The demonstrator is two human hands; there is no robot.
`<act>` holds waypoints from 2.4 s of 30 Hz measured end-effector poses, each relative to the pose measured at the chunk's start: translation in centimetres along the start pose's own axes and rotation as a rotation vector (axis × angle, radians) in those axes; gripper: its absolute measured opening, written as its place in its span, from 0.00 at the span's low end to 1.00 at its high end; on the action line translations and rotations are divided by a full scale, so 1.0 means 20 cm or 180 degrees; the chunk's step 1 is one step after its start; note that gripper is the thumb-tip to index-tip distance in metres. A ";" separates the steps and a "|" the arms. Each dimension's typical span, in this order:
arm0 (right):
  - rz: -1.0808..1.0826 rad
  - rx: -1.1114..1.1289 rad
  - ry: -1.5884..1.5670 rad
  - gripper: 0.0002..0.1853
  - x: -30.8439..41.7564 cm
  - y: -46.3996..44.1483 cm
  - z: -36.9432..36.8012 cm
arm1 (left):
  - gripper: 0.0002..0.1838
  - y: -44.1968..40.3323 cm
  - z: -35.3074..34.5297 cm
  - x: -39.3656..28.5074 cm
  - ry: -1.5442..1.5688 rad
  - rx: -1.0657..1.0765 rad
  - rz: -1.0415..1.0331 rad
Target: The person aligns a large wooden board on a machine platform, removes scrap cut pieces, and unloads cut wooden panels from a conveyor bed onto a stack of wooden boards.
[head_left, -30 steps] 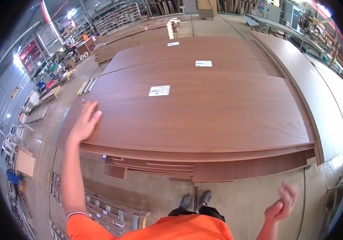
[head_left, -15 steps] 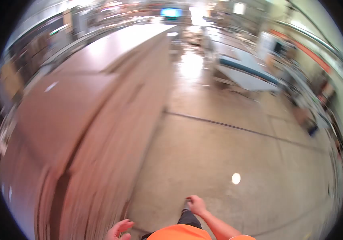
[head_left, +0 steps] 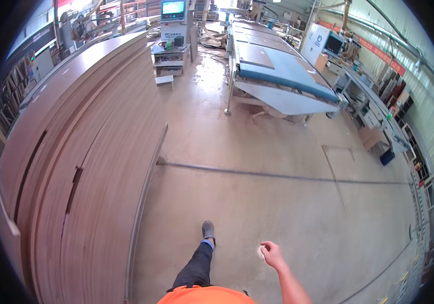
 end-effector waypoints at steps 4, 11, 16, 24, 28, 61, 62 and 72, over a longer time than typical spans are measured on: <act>-0.0977 -0.0592 -0.0446 0.11 -0.36 -0.44 0.15 | 0.18 -0.07 -0.25 -1.11 -0.1046 -0.0075 -0.0996; -0.2358 0.0521 0.0510 0.17 -0.91 -0.40 -0.04 | 0.26 1.05 -0.56 -3.95 0.0152 -0.0416 -0.3430; -0.2187 0.1100 0.1077 0.22 -1.02 -0.72 -0.03 | 0.23 1.96 -1.02 -5.10 0.0239 0.0742 -0.4684; -0.1315 0.0266 0.0388 0.21 -0.34 -3.10 0.45 | 0.24 2.59 -1.46 -5.73 -0.0113 0.0983 -0.5220; -0.0643 -0.0230 -0.1248 0.10 0.57 -4.19 0.59 | 0.20 2.68 -1.31 -6.35 0.0893 0.0239 -0.5259; 0.0051 -0.1764 0.0180 0.23 1.14 -5.76 1.27 | 0.27 3.06 -1.69 -7.42 0.0032 -0.1214 -0.4977; -0.0042 -0.2446 -0.0329 0.25 0.93 -5.60 1.33 | 0.24 3.09 -1.73 -7.23 0.0241 -0.0811 -0.5184; -0.2014 -0.0506 -0.4310 0.27 0.16 -4.34 1.55 | 0.25 2.96 -2.32 -7.03 0.1670 0.1615 -0.3374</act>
Point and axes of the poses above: each hand's wrist, its own y-axis away from the middle knuckle, its own z-axis out of the back of the hand, x = y × z, the point moved 4 cm from there along -y, towards the middle knuckle, and after that the axes turned 9 degrees about -x, right-handed, at the moved point
